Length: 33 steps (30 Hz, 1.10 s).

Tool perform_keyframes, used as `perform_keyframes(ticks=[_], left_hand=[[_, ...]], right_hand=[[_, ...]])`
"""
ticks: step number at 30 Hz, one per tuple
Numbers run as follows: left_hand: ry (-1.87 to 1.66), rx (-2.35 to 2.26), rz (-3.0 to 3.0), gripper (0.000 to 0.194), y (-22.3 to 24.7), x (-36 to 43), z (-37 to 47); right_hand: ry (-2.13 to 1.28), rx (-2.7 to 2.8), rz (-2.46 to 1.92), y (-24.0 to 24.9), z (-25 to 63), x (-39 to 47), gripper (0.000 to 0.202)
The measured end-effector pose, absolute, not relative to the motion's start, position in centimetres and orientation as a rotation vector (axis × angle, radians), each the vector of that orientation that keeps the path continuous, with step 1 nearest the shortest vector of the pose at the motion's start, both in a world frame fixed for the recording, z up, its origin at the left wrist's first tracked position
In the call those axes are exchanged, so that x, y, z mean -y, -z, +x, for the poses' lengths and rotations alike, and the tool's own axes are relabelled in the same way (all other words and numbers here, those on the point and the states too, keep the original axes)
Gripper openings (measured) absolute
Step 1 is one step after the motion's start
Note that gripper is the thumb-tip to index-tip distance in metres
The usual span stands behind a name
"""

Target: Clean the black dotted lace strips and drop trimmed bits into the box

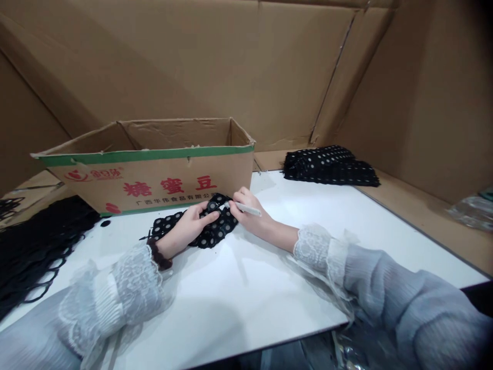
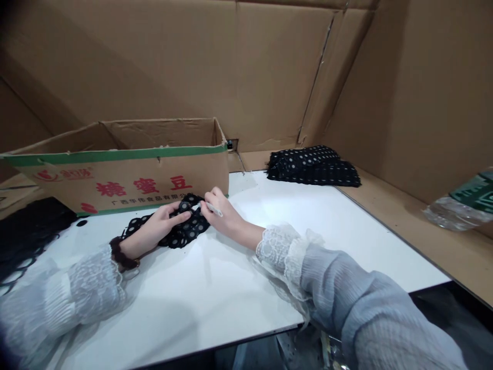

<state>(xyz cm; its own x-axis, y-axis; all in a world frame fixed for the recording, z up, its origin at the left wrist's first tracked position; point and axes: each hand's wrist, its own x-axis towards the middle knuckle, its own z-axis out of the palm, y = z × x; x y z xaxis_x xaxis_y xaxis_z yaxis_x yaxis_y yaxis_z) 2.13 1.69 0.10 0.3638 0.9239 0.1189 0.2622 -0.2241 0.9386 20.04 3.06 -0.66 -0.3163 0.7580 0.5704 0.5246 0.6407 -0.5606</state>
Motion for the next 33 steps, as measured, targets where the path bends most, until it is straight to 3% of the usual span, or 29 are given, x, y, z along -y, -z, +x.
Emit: perform_keyframes(ticks=[10,26,33], left_hand=[[-0.972,-1.115,1.594,0.043,0.1,-1.8,1.8],[-0.975,-1.235,1.719,0.043,-0.2,-1.8,1.9],[-0.952,-1.286,1.782,0.048,-0.1,-2.0,2.1]], right_hand=[[-0.981,1.872,-1.063,-0.4,21.9,-2.9,0.027],[-0.985,1.999,-0.912,-1.1,21.7,-2.0,0.028],[-0.542,2.227,-0.903,-0.4,20.9,-1.7,0.021]])
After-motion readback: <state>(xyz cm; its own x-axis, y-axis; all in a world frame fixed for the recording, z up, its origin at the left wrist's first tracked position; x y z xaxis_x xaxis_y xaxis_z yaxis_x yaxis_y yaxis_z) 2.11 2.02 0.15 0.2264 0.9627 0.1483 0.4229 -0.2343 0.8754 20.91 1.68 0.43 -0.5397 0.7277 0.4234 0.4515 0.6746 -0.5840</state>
